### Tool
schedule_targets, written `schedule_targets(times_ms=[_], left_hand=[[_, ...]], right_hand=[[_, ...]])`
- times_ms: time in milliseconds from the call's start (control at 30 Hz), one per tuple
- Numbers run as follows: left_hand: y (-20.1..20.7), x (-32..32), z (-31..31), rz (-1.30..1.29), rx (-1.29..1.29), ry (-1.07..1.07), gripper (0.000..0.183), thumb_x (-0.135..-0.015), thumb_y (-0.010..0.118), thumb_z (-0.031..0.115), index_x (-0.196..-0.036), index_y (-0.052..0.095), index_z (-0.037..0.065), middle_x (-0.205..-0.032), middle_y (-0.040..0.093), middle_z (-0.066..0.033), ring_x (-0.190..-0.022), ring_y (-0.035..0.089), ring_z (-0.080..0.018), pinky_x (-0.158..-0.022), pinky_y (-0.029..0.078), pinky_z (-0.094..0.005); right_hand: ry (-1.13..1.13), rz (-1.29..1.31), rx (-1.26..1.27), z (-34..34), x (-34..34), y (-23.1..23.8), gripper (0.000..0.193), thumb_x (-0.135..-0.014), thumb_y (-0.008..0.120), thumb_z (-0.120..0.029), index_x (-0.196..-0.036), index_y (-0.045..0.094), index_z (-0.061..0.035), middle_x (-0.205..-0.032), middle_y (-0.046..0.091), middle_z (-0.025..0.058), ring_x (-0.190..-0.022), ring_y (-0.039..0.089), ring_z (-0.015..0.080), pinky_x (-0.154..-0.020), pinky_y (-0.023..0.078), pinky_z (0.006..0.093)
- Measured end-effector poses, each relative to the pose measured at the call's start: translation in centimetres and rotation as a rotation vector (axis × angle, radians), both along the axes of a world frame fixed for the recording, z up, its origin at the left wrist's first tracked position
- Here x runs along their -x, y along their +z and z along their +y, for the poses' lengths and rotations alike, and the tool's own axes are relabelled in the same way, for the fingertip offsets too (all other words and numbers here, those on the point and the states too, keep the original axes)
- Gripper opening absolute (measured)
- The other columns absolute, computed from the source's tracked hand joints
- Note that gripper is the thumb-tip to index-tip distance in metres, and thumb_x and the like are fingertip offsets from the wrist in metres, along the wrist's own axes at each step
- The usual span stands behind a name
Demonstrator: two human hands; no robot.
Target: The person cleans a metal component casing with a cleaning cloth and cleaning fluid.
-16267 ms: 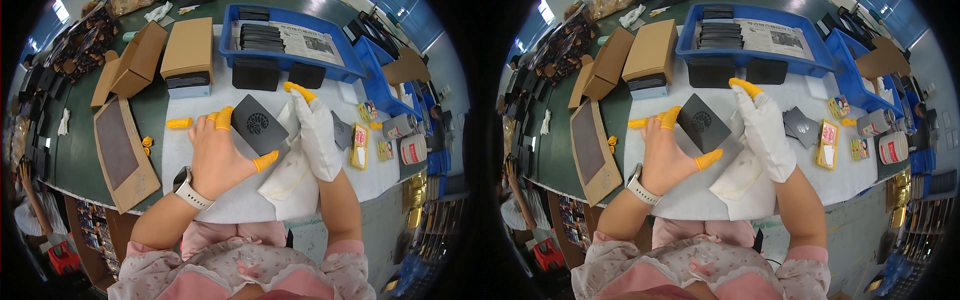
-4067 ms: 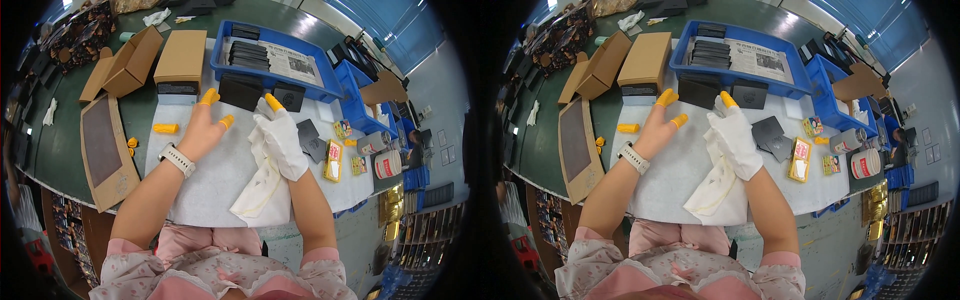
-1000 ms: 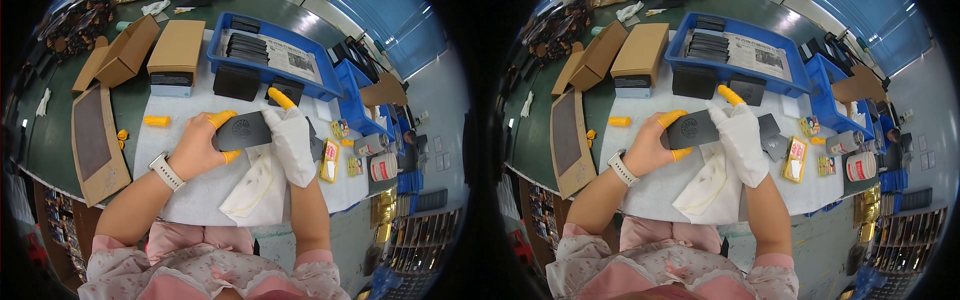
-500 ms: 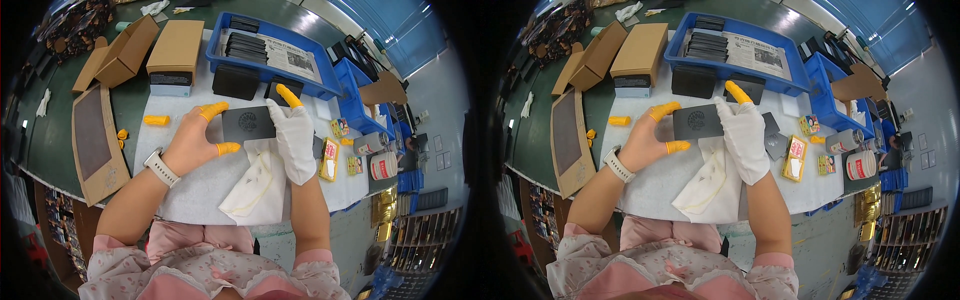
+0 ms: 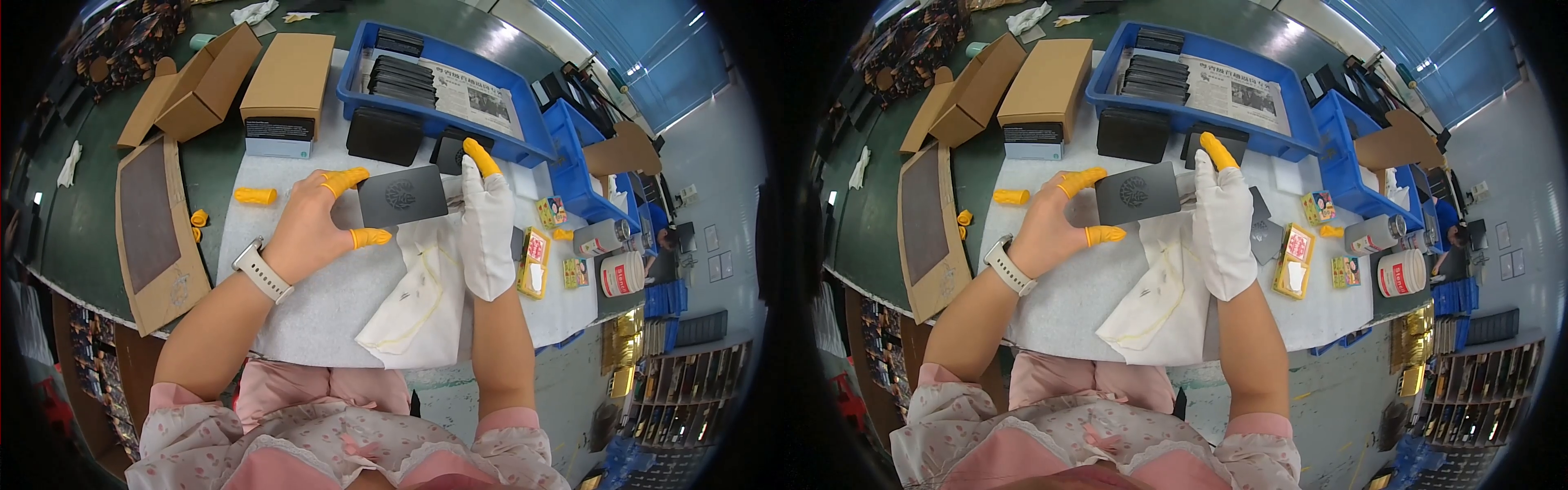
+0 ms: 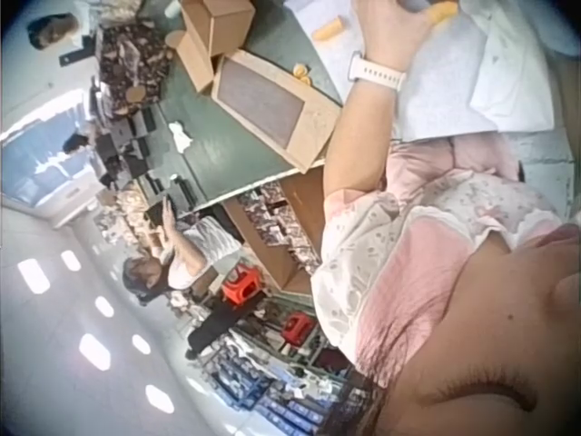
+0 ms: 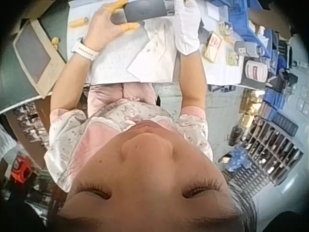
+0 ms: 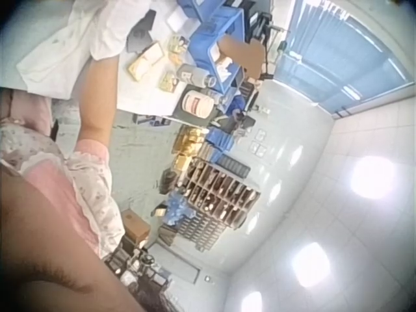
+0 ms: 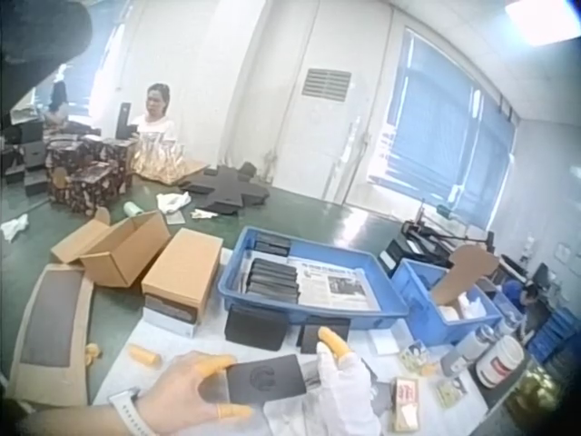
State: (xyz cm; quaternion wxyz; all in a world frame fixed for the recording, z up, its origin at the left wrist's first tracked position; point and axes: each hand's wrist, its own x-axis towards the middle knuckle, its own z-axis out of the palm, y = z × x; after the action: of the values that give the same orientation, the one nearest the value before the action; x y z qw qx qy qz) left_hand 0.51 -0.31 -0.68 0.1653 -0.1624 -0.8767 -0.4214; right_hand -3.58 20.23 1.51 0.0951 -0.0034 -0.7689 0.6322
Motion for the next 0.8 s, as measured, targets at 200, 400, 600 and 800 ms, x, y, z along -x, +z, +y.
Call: schedule_targets(times_ms=[200,400,600,800], left_hand=[[0.4,-0.1,0.0,0.009,0.007,-0.035,0.067,-0.060,0.081,0.037,-0.114,0.059,0.004,-0.094,0.062,-0.0131,-0.090,0.054,-0.0275,-0.082,0.040,-0.0372],[0.2,-0.7,0.7,-0.205,0.055,-0.223,0.076,-0.063,0.080,0.038,-0.125,0.050,0.006,-0.110,0.058,-0.0146,-0.102,0.051,-0.0303,-0.088,0.038,-0.0385],[0.3,-1.9,1.9,0.097,0.208,-0.401,0.073,-0.070,0.073,0.038,-0.129,0.046,0.007,-0.121,0.053,-0.0167,-0.115,0.046,-0.0308,-0.098,0.032,-0.0401],[-0.2,-2.9,2.3,-0.053,0.337,-0.657,0.046,-0.071,0.063,0.017,-0.115,0.058,0.006,-0.103,0.063,-0.0120,-0.108,0.053,-0.0224,-0.098,0.032,-0.0395]], right_hand=[[0.045,-0.140,-0.007,-0.3,-0.4,1.3,0.042,-0.087,0.063,-0.021,-0.119,0.054,0.0032,-0.077,0.063,0.0021,-0.068,0.054,0.0047,-0.062,0.043,0.0193],[0.290,-0.235,-0.259,1.1,-0.8,3.7,0.045,-0.080,0.066,-0.012,-0.120,0.053,0.0039,-0.086,0.067,0.0066,-0.077,0.059,0.0079,-0.072,0.046,0.0206],[0.001,-0.166,-0.635,6.2,1.2,3.1,0.035,-0.080,0.064,-0.017,-0.111,0.061,-0.0008,-0.086,0.068,0.0110,-0.068,0.062,0.0143,-0.065,0.049,0.0265],[-0.138,-0.108,-0.817,4.1,1.4,2.2,0.033,-0.081,0.062,-0.026,-0.105,0.066,-0.0050,-0.081,0.066,0.0142,-0.063,0.063,0.0210,-0.062,0.049,0.0320]])
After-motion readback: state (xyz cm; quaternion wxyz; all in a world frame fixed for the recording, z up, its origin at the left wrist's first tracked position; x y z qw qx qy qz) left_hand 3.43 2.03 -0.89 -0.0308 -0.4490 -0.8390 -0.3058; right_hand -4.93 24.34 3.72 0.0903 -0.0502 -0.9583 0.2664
